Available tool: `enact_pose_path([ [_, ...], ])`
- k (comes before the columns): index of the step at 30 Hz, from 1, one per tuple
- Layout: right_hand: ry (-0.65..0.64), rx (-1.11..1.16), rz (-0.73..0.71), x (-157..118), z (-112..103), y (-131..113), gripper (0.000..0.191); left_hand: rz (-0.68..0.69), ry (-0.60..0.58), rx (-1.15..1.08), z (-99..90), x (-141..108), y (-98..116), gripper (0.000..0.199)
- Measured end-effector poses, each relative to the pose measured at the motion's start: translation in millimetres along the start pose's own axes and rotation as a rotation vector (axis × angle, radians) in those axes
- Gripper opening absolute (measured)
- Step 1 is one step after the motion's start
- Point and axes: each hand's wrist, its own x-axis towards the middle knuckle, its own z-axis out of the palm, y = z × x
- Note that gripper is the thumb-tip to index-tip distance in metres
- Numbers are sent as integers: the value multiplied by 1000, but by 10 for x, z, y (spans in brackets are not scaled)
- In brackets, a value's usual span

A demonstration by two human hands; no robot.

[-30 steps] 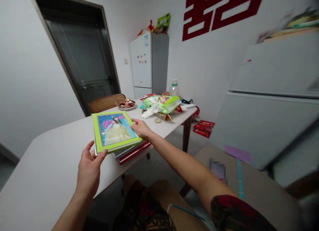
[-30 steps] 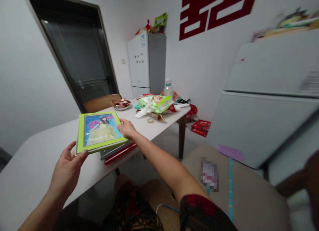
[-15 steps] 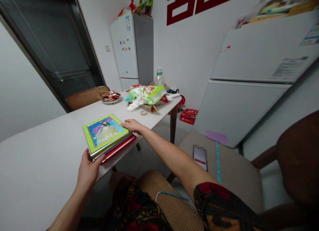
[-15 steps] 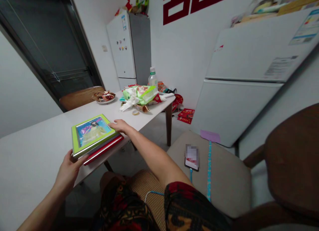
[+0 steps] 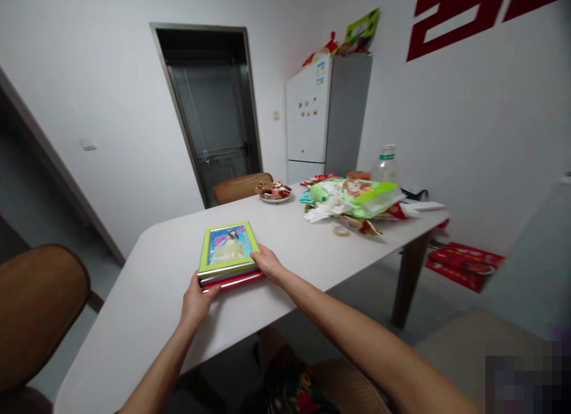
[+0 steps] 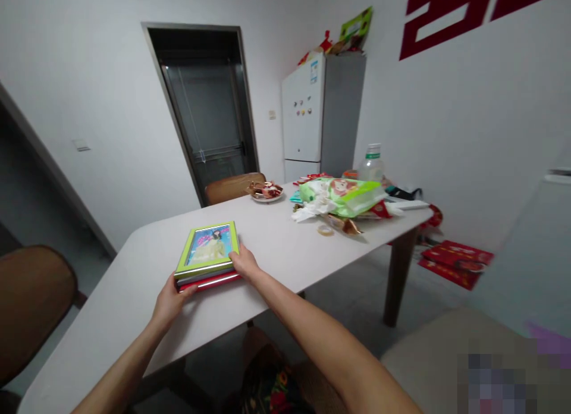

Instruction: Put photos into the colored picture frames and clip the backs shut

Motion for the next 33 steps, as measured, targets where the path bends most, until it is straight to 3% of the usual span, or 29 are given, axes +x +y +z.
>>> enact_pose_path([
  [5, -58, -10, -13, 311, 486, -249, 32, -47, 107, 17, -325, 276, -242, 48],
  [9, -75, -41, -22, 468, 685, -363, 33, -53, 124, 10, -437, 420, -352, 49],
  [13, -58, -74, -32, 486, 725, -426, 33, -73, 133, -28, -462, 444, -402, 52],
  [19, 72, -87, -61, 471, 545, -521, 51, -137, 235, -137, -656, 365, -354, 50],
  [23, 50, 22, -210, 329, 484, -910, 60, -95, 308, -261, -888, 333, 110, 46],
  [27, -241, 602, -534, -206, 474, -1549, 73, 78, 210, -429, -1063, 150, 908, 57],
  [28, -317, 726, -574, -362, 458, -1687, 74, 131, 157, -485, -1096, 71, 1086, 61],
  [30, -421, 913, -602, -624, 417, -1878, 75, 279, -72, -770, -1151, -97, 1345, 72],
  [33, -524, 999, -557, -805, 386, -1942, 77, 310, -210, -964, -1192, -282, 1453, 79],
])
